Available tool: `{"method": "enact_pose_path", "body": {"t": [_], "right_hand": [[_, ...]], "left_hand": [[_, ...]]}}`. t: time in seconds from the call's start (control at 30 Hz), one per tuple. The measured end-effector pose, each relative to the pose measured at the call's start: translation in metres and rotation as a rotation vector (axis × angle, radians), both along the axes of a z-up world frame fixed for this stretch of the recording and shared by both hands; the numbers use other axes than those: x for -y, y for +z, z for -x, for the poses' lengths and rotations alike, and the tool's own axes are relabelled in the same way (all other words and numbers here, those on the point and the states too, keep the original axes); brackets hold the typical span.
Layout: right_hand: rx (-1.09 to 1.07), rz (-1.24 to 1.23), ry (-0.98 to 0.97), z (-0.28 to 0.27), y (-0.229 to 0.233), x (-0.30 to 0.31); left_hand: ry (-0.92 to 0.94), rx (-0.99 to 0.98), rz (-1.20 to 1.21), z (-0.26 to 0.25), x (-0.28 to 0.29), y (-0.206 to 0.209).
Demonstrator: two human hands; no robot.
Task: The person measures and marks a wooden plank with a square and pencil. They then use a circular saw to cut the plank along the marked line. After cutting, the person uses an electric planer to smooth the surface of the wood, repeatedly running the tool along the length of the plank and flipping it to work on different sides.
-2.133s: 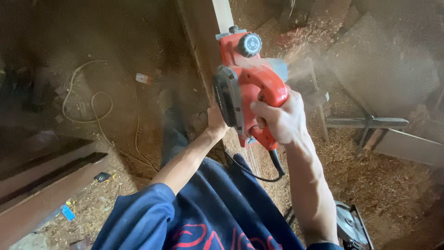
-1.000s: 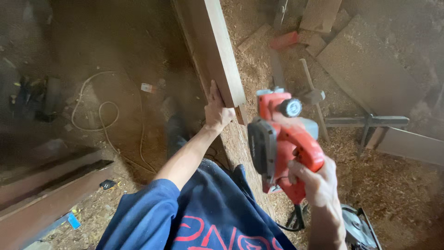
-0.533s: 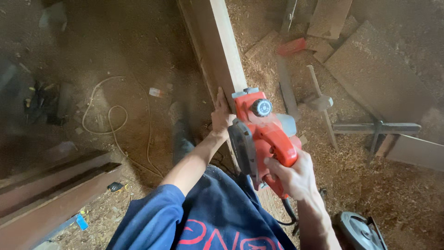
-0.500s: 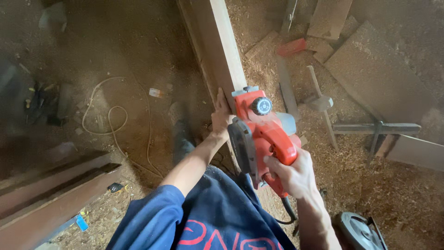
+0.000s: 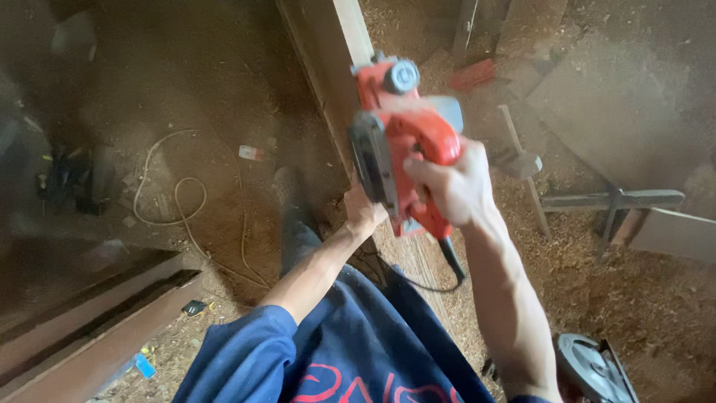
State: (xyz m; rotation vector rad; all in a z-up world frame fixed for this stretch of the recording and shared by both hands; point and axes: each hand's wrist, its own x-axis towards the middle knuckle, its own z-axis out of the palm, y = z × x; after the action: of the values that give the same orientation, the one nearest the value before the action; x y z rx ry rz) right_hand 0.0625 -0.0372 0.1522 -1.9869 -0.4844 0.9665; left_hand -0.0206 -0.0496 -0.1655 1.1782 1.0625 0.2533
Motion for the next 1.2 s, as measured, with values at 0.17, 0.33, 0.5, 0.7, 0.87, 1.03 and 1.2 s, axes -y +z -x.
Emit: {"method": "enact_pose_path", "body": {"t": [0.17, 0.33, 0.5, 0.7, 0.87, 1.03, 1.2], "right_hand": [[0.049, -0.026, 0.056, -0.024, -0.008, -0.044], [0.22, -0.129, 0.187, -0.038, -0.015, -0.057], [0.154, -0.012, 0.154, -0.043, -0.01, -0.064], [0.175, -0.176, 0.212, -0.053, -0.012, -0.081], [0.185, -0.121, 0.205, -0.057, -0.008, -0.102], [0.133, -0.136, 0.186, -0.064, -0.01, -0.127], [0.17, -0.145, 0.206, -0.075, -0.013, -0.153]], "left_hand": [[-0.191, -0.179, -0.682, 0.004, -0.002, 0.001], [-0.275, -0.218, -0.75, 0.007, -0.014, 0.032], [-0.236, 0.187, -0.217, 0.019, -0.029, 0.059], [-0.159, 0.742, 0.067, 0.038, -0.044, 0.092], [-0.047, 0.71, 0.152, 0.02, -0.052, 0.131], [-0.026, 0.39, 0.005, 0.0, -0.076, 0.149], [0.08, 0.275, -0.235, -0.024, -0.097, 0.138]]}}
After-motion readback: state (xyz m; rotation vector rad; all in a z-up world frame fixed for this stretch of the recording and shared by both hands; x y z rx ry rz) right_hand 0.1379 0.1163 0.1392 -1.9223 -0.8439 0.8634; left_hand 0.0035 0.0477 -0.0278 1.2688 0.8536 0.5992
